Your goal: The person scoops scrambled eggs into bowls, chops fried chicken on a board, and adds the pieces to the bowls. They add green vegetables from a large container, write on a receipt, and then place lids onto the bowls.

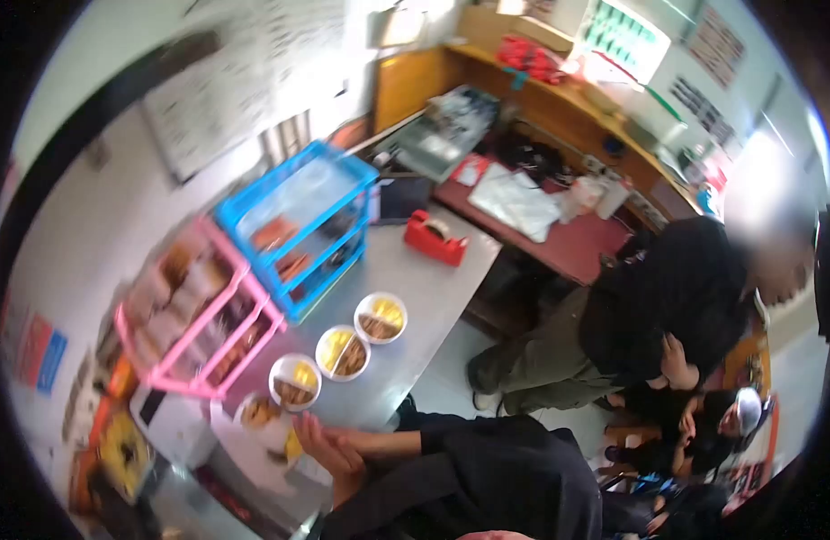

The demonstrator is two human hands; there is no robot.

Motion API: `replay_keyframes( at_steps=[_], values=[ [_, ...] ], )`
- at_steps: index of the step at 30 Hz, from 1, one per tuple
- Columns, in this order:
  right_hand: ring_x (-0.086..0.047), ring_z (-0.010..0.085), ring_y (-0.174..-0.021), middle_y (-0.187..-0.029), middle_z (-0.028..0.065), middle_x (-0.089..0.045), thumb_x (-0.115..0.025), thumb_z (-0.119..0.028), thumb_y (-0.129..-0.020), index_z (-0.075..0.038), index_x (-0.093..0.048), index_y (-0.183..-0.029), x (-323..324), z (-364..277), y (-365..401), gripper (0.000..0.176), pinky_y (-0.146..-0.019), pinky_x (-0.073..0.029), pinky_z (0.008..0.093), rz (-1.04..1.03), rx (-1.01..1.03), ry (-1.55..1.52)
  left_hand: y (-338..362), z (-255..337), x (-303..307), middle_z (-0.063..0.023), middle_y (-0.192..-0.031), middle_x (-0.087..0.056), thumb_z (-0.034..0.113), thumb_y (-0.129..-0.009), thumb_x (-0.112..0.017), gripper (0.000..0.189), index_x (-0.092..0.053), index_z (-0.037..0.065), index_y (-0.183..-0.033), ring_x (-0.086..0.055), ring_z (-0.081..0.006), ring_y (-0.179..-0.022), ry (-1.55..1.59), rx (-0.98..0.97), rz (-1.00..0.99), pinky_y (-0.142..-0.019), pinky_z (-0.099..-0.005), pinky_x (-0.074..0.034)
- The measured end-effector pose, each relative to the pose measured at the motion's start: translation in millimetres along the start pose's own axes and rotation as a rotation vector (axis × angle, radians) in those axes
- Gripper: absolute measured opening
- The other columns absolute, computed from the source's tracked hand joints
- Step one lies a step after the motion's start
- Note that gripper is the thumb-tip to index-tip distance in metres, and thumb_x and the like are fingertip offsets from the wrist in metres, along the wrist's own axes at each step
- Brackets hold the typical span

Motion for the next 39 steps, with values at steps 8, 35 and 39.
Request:
replay_keyframes(
  at_steps=[8, 35, 39],
  values=[
    [-0.052, 0.0259, -0.111, -0.124, 0.0084, -0.053, -0.040, -0.054, -0.092, -0.011, -0.036, -0.138, 167, -314, 85, 0.064, -0.082, -0.045, 0.0349, 0.228, 0.560, -0.525, -114, 129, -189, -0.0257, -0.148, -0.014, 0.045, -0.084, -0.057, 0.077, -0.024, 0.007, -0.143, -0.016, -0.0459, -0.135, 0.319, -0.724, -0.668, -0.104, -0.0580, -0.020],
    [-0.049, 0.0261, -0.098, -0.100, 0.0082, -0.052, -0.065, -0.039, -0.077, -0.006, -0.052, -0.101, 792, -845, 508, 0.042, -0.081, -0.039, 0.0401, 2.320, 0.189, 2.474, -366, 182, -576, -0.0162, -0.110, -0.060, 0.032, -0.090, -0.056, 0.043, -0.054, 0.006, -0.124, -0.058, -0.0321, -0.101, 0.224, -0.236, -1.077, -0.087, -0.0411, -0.046],
    [-0.052, 0.0289, -0.086, -0.090, 0.0115, -0.053, -0.064, -0.033, -0.081, -0.005, -0.053, -0.090, 761, -825, 509, 0.032, -0.074, -0.039, 0.0411, 2.200, 0.467, 2.630, -369, 206, -555, -0.0162, -0.095, -0.064, 0.033, -0.089, -0.053, 0.035, -0.063, 0.003, -0.106, -0.060, -0.0351, -0.085, 0.300, -0.379, -0.684, -0.074, -0.0447, -0.049]
  ],
)
Point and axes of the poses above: each hand's wrist, its own y-axis away from the middle knuckle, its own x-axis out of the back of the hand, z = x × y, the point moved 2 cm from there along -y, towards the middle knuckle
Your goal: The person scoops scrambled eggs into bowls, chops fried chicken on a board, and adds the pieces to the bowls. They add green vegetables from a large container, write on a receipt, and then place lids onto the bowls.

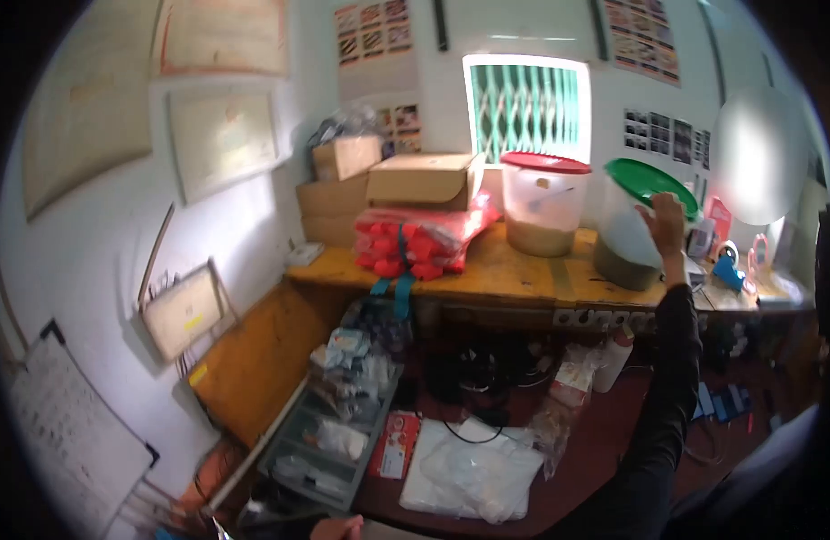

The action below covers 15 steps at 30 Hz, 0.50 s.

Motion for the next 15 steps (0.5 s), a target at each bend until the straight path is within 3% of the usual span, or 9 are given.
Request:
replay_keyframes(
  at_steps=[1, 2, 3, 4, 8, 10, 12, 14, 15],
  values=[
    [-0.053, 0.0311, -0.084, -0.090, 0.0131, -0.055, -0.063, -0.030, -0.083, -0.004, -0.055, -0.090, -2, 7, 5, 0.029, -0.074, -0.041, 0.0415, 0.083, -0.004, -0.016, 8, 12, 6, -0.0162, -0.091, -0.065, 0.033, -0.089, -0.052, 0.035, -0.066, 0.003, -0.102, -0.060, -0.0358, -0.081, -0.020, -0.006, 0.108, -0.071, -0.0456, -0.049],
    [-0.053, 0.0311, -0.082, -0.088, 0.0132, -0.055, -0.064, -0.031, -0.083, -0.003, -0.055, -0.089, 4, 0, 7, 0.029, -0.073, -0.041, 0.0414, 0.113, 0.007, -0.041, 6, 7, 4, -0.0122, -0.095, -0.066, 0.007, -0.072, -0.067, 0.027, -0.065, 0.005, -0.099, -0.064, -0.0257, -0.083, -0.045, -0.355, 0.238, -0.060, -0.0348, -0.050],
    [-0.054, 0.0311, -0.080, -0.087, 0.0133, -0.055, -0.064, -0.031, -0.083, -0.003, -0.055, -0.088, 28, -7, 10, 0.030, -0.072, -0.041, 0.0414, 0.134, 0.040, -0.036, 0, 36, 17, -0.0066, -0.077, -0.067, 0.003, -0.069, -0.065, 0.018, -0.069, 0.008, -0.086, -0.064, -0.0235, -0.065, -0.115, -0.304, 0.328, -0.060, -0.0352, -0.050],
    [-0.054, 0.0312, -0.079, -0.085, 0.0135, -0.055, -0.065, -0.031, -0.082, -0.002, -0.056, -0.087, 54, -12, 9, 0.031, -0.071, -0.042, 0.0413, 0.166, 0.083, -0.021, 4, 43, 24, -0.0074, -0.081, -0.067, 0.000, -0.069, -0.063, 0.023, -0.069, 0.009, -0.090, -0.064, -0.0232, -0.068, -0.166, -0.360, 0.365, -0.059, -0.0343, -0.049],
    [-0.055, 0.0313, -0.072, -0.079, 0.0139, -0.056, -0.067, -0.033, -0.081, -0.001, -0.057, -0.081, 148, -39, -22, 0.033, -0.066, -0.043, 0.0411, 0.349, 0.130, -0.022, 46, 70, 73, -0.0085, -0.081, -0.066, -0.002, -0.070, -0.063, 0.026, -0.066, 0.006, -0.095, -0.059, -0.0256, -0.061, -0.299, -0.291, 0.446, -0.058, -0.0352, -0.049],
    [-0.055, 0.0313, -0.069, -0.075, 0.0141, -0.057, -0.068, -0.034, -0.080, 0.000, -0.058, -0.079, 178, -56, -28, 0.035, -0.063, -0.044, 0.0410, 0.396, 0.057, -0.079, 65, 88, 109, -0.0099, -0.080, -0.065, 0.000, -0.079, -0.058, 0.014, -0.064, 0.005, -0.091, -0.062, -0.0247, -0.064, -0.289, -0.154, 0.607, -0.056, -0.0344, -0.049],
    [-0.055, 0.0314, -0.065, -0.072, 0.0143, -0.057, -0.069, -0.034, -0.079, 0.001, -0.059, -0.076, 207, -83, -30, 0.037, -0.061, -0.045, 0.0409, 0.414, 0.027, -0.172, 97, 98, 138, -0.0128, -0.088, -0.064, 0.002, -0.083, -0.057, 0.017, -0.056, 0.003, -0.100, -0.065, -0.0229, -0.069, -0.373, -0.036, 0.804, -0.064, -0.0335, -0.050],
    [-0.056, 0.0314, -0.062, -0.069, 0.0146, -0.058, -0.070, -0.035, -0.079, 0.002, -0.060, -0.074, 237, -121, -30, 0.038, -0.059, -0.045, 0.0407, 0.429, 0.017, -0.340, 123, 104, 160, -0.0151, -0.096, -0.062, 0.007, -0.087, -0.056, 0.020, -0.051, 0.002, -0.105, -0.065, -0.0233, -0.076, -0.145, 0.089, 0.976, -0.071, -0.0344, -0.050],
    [-0.052, 0.0299, -0.058, -0.064, 0.0130, -0.054, -0.064, -0.041, -0.082, 0.000, -0.058, -0.068, 270, -141, -26, 0.044, -0.055, -0.042, 0.0401, 0.464, 0.047, -0.420, 151, 102, 171, -0.0162, -0.099, -0.061, 0.010, -0.089, -0.055, 0.022, -0.048, 0.001, -0.108, -0.066, -0.0236, -0.079, -0.019, 0.122, 1.063, -0.074, -0.0348, -0.050]
  ],
)
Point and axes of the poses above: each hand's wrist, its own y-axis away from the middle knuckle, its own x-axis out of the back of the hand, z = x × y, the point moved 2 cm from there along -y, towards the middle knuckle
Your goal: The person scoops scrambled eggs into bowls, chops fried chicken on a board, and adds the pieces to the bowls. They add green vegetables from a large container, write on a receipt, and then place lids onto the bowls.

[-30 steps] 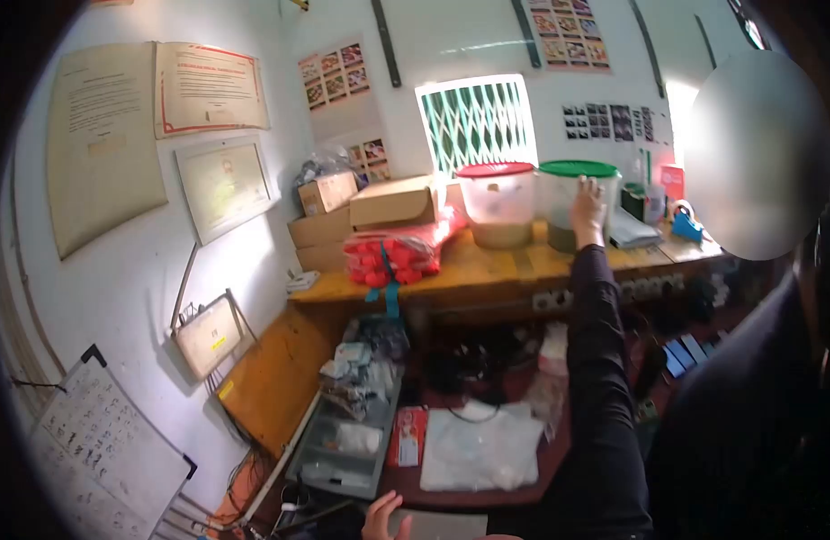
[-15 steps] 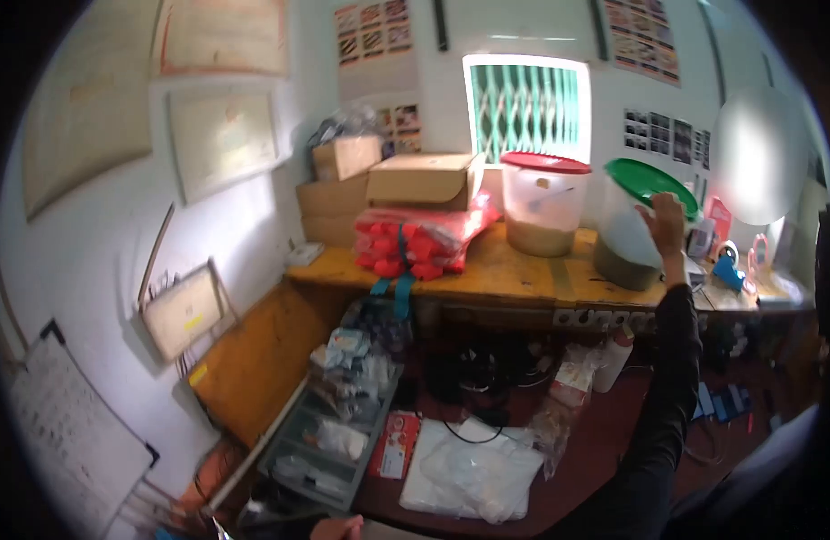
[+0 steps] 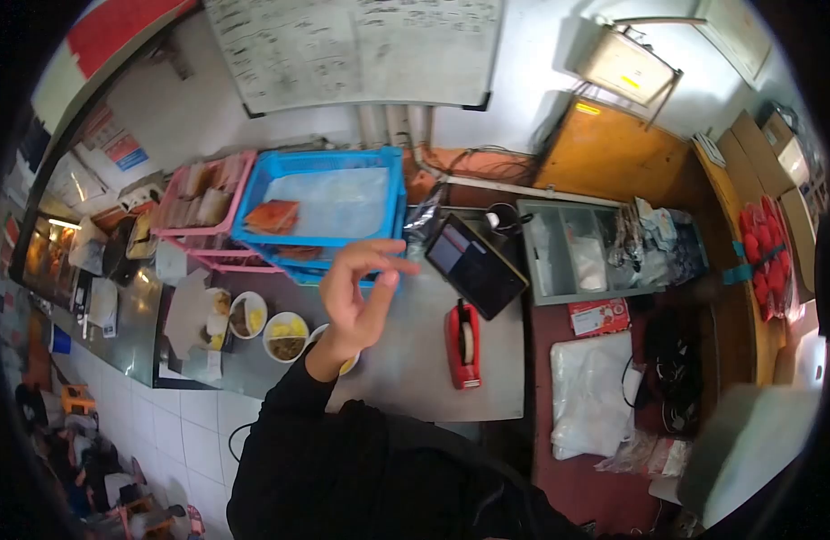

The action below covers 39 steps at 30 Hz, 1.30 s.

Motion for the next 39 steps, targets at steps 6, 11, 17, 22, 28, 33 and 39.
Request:
replay_keyframes(
  at_steps=[6, 11, 17, 22, 28, 33, 39],
  values=[
    [-0.057, 0.0280, -0.074, -0.079, 0.0130, -0.059, -0.061, -0.051, -0.080, 0.001, -0.060, -0.082, 9, -186, 10, 0.052, -0.066, -0.047, 0.0405, -0.227, -0.023, -0.884, 2, 14, 81, -0.0196, -0.116, -0.053, 0.044, -0.093, -0.045, 0.050, -0.039, 0.003, -0.120, -0.060, -0.0289, -0.101, 0.319, 0.582, -0.360, -0.086, -0.0399, -0.047],
    [-0.061, 0.0269, -0.075, -0.075, 0.0086, -0.060, -0.071, -0.057, -0.070, -0.003, -0.059, -0.077, 102, -343, 43, 0.056, -0.071, -0.050, 0.0379, -0.441, -0.364, -1.347, 69, -34, 120, -0.0165, -0.138, -0.036, 0.058, -0.089, -0.043, 0.073, -0.023, 0.010, -0.139, -0.039, -0.0301, -0.127, 0.691, 1.120, -0.604, -0.092, -0.0501, -0.043],
    [-0.050, 0.0223, -0.054, -0.064, 0.0053, -0.047, -0.086, -0.032, -0.054, -0.006, -0.049, -0.076, 189, -443, 55, 0.050, -0.046, -0.041, 0.0331, -0.571, -0.122, -1.508, 122, -82, 142, -0.0111, -0.150, -0.018, 0.069, -0.081, -0.045, 0.091, -0.008, 0.017, -0.147, -0.011, -0.0275, -0.140, 0.773, 1.475, -0.573, -0.099, -0.0706, -0.012],
    [-0.046, 0.0176, -0.049, -0.059, 0.0017, -0.042, -0.085, -0.033, -0.057, -0.010, -0.048, -0.068, 227, -455, 83, 0.046, -0.044, -0.037, 0.0288, -0.527, -0.092, -1.361, 161, -98, 89, -0.0077, -0.147, -0.020, 0.068, -0.071, -0.059, 0.096, -0.016, 0.022, -0.144, -0.020, -0.0312, -0.134, 0.722, 1.537, -0.580, -0.094, -0.0692, -0.022],
    [-0.052, 0.0155, -0.060, -0.067, 0.0006, -0.048, -0.081, -0.033, -0.061, -0.011, -0.053, -0.070, 278, -463, 117, 0.037, -0.050, -0.039, 0.0287, -0.738, -0.005, -1.538, 217, -116, 83, -0.0095, -0.107, -0.055, 0.005, -0.070, -0.060, 0.060, -0.038, 0.008, -0.126, -0.054, -0.0238, -0.101, 0.640, 1.316, -0.329, -0.082, -0.0380, -0.046],
    [-0.053, 0.0259, -0.068, -0.080, 0.0090, -0.055, -0.062, -0.003, -0.069, -0.002, -0.058, -0.094, 238, -398, 175, 0.025, -0.064, -0.045, 0.0367, -0.849, -1.219, -1.121, 212, -99, 105, -0.0070, -0.104, -0.056, -0.006, -0.062, -0.047, 0.058, -0.048, 0.004, -0.119, -0.054, -0.0244, -0.096, 0.720, 1.374, -0.095, -0.083, -0.0375, -0.046],
    [-0.055, 0.0314, -0.106, -0.111, 0.0133, -0.058, -0.079, -0.019, -0.060, -0.003, -0.052, -0.113, 185, -483, 315, 0.062, -0.092, -0.042, 0.0391, -1.182, -1.168, -1.479, 231, -121, 115, -0.0115, -0.114, -0.057, -0.009, -0.058, -0.043, 0.068, -0.046, 0.003, -0.124, -0.055, -0.0286, -0.105, 0.746, 1.478, 0.004, -0.091, -0.0395, -0.044]
  ],
)
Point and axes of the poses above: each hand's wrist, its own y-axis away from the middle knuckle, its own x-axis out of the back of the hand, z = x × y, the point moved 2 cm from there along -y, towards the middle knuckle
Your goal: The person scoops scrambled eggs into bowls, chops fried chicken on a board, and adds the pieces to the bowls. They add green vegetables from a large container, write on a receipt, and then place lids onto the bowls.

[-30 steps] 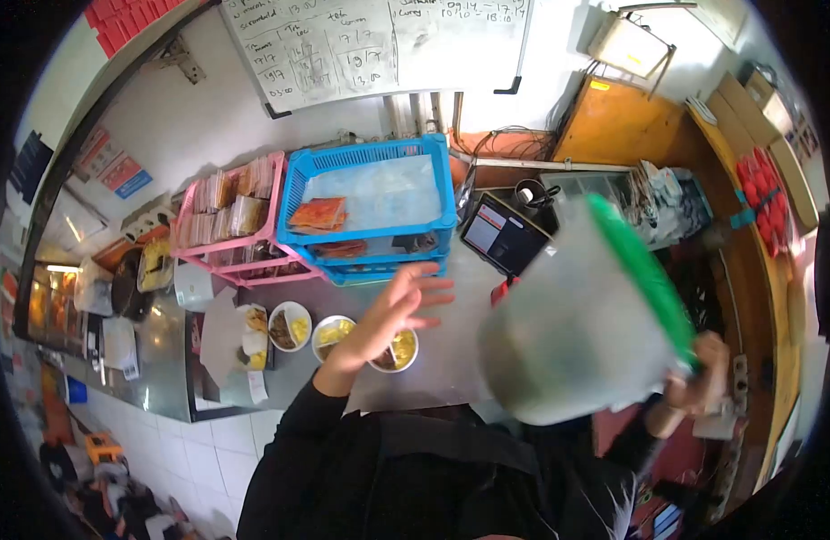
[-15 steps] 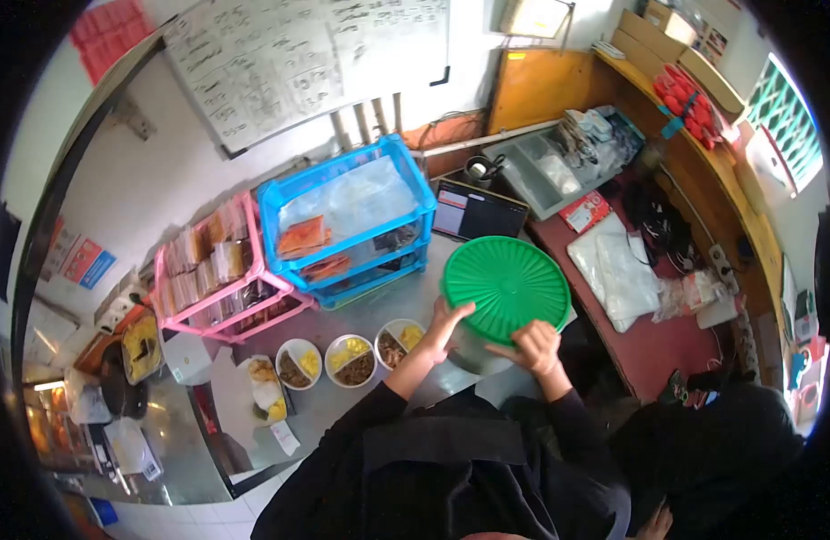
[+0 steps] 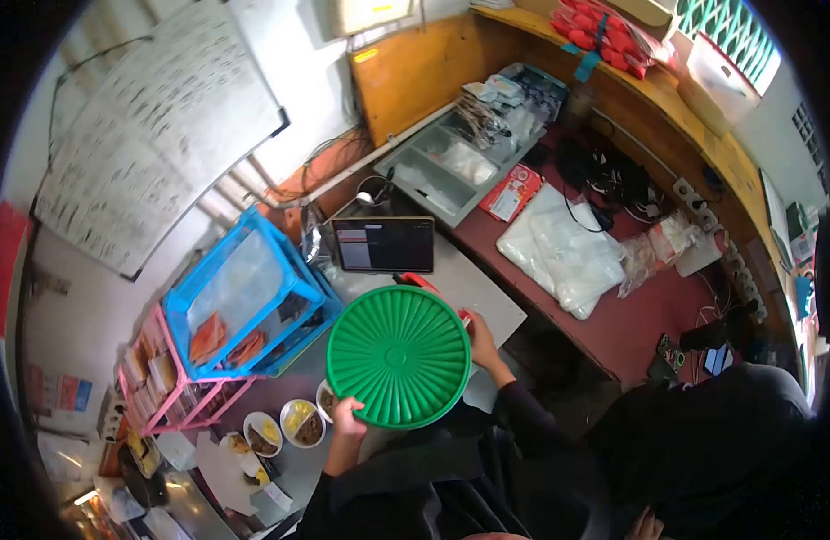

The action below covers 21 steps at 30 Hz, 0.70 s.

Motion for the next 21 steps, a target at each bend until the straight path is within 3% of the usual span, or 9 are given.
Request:
replay_keyframes(
  at_steps=[3, 6, 7, 10, 13, 16, 20, 21],
  values=[
    [-0.057, 0.0324, -0.100, -0.108, 0.0141, -0.059, -0.082, -0.025, -0.058, -0.005, -0.052, -0.114, -17, 28, -13, 0.067, -0.088, -0.043, 0.0396, 0.104, 0.069, 0.148, 2, 5, 7, -0.0145, -0.121, -0.054, -0.006, -0.056, -0.045, 0.066, -0.045, -0.006, -0.122, -0.052, -0.0313, -0.111, -0.072, 0.091, -0.003, -0.098, -0.0408, -0.040],
    [-0.058, 0.0298, -0.098, -0.105, 0.0125, -0.062, -0.080, -0.031, -0.064, -0.005, -0.058, -0.108, -12, 31, -12, 0.055, -0.085, -0.044, 0.0355, 0.096, 0.089, 0.238, -1, 7, 8, -0.0144, -0.120, -0.054, -0.006, -0.056, -0.044, 0.069, -0.044, -0.004, -0.124, -0.052, -0.0313, -0.111, -0.087, 0.056, -0.060, -0.097, -0.0410, -0.041],
    [-0.059, 0.0291, -0.090, -0.100, 0.0104, -0.064, -0.080, -0.034, -0.063, -0.006, -0.058, -0.107, -9, 28, -12, 0.057, -0.078, -0.045, 0.0364, 0.135, 0.142, 0.280, -1, 8, 7, -0.0146, -0.119, -0.054, -0.006, -0.055, -0.044, 0.071, -0.043, -0.003, -0.126, -0.052, -0.0313, -0.111, -0.095, 0.046, -0.066, -0.097, -0.0409, -0.041],
    [-0.060, 0.0308, -0.088, -0.097, 0.0116, -0.063, -0.083, -0.030, -0.057, -0.006, -0.055, -0.107, -9, 28, -10, 0.063, -0.077, -0.044, 0.0388, 0.167, 0.093, 0.284, -7, 4, 19, -0.0173, -0.122, -0.053, 0.001, -0.058, -0.045, 0.066, -0.043, -0.008, -0.124, -0.053, -0.0332, -0.110, -0.137, 0.033, -0.076, -0.095, -0.0434, -0.042],
    [-0.060, 0.0306, -0.087, -0.095, 0.0112, -0.063, -0.082, -0.030, -0.057, -0.005, -0.057, -0.104, -8, 25, -6, 0.059, -0.076, -0.043, 0.0391, 0.236, 0.083, 0.310, 4, 9, -19, -0.0167, -0.118, -0.055, -0.001, -0.057, -0.044, 0.065, -0.045, -0.007, -0.122, -0.054, -0.0320, -0.107, -0.146, -0.001, -0.036, -0.094, -0.0417, -0.044],
    [-0.060, 0.0293, -0.084, -0.094, 0.0111, -0.064, -0.079, -0.037, -0.062, -0.005, -0.061, -0.101, 2, 18, -4, 0.053, -0.074, -0.044, 0.0377, 0.244, 0.093, 0.356, -4, 17, -26, -0.0153, -0.118, -0.055, -0.004, -0.055, -0.044, 0.068, -0.044, -0.004, -0.124, -0.054, -0.0310, -0.109, -0.187, -0.005, -0.066, -0.094, -0.0404, -0.044],
    [-0.059, 0.0269, -0.090, -0.096, 0.0092, -0.063, -0.082, -0.028, -0.055, -0.008, -0.058, -0.105, 12, 22, -7, 0.059, -0.081, -0.037, 0.0374, 0.224, 0.077, 0.393, -31, 35, -19, -0.0131, -0.114, -0.057, -0.004, -0.055, -0.045, 0.065, -0.047, -0.002, -0.121, -0.055, -0.0276, -0.106, -0.244, 0.159, -0.174, -0.091, -0.0365, -0.045],
    [-0.058, 0.0253, -0.091, -0.097, 0.0086, -0.063, -0.082, -0.027, -0.054, -0.009, -0.058, -0.106, 16, 24, -10, 0.060, -0.083, -0.033, 0.0369, 0.203, 0.069, 0.383, -37, 39, -20, -0.0107, -0.107, -0.059, -0.004, -0.056, -0.046, 0.060, -0.051, -0.002, -0.115, -0.056, -0.0238, -0.098, -0.311, 0.106, -0.167, -0.085, -0.0315, -0.045]
  ],
)
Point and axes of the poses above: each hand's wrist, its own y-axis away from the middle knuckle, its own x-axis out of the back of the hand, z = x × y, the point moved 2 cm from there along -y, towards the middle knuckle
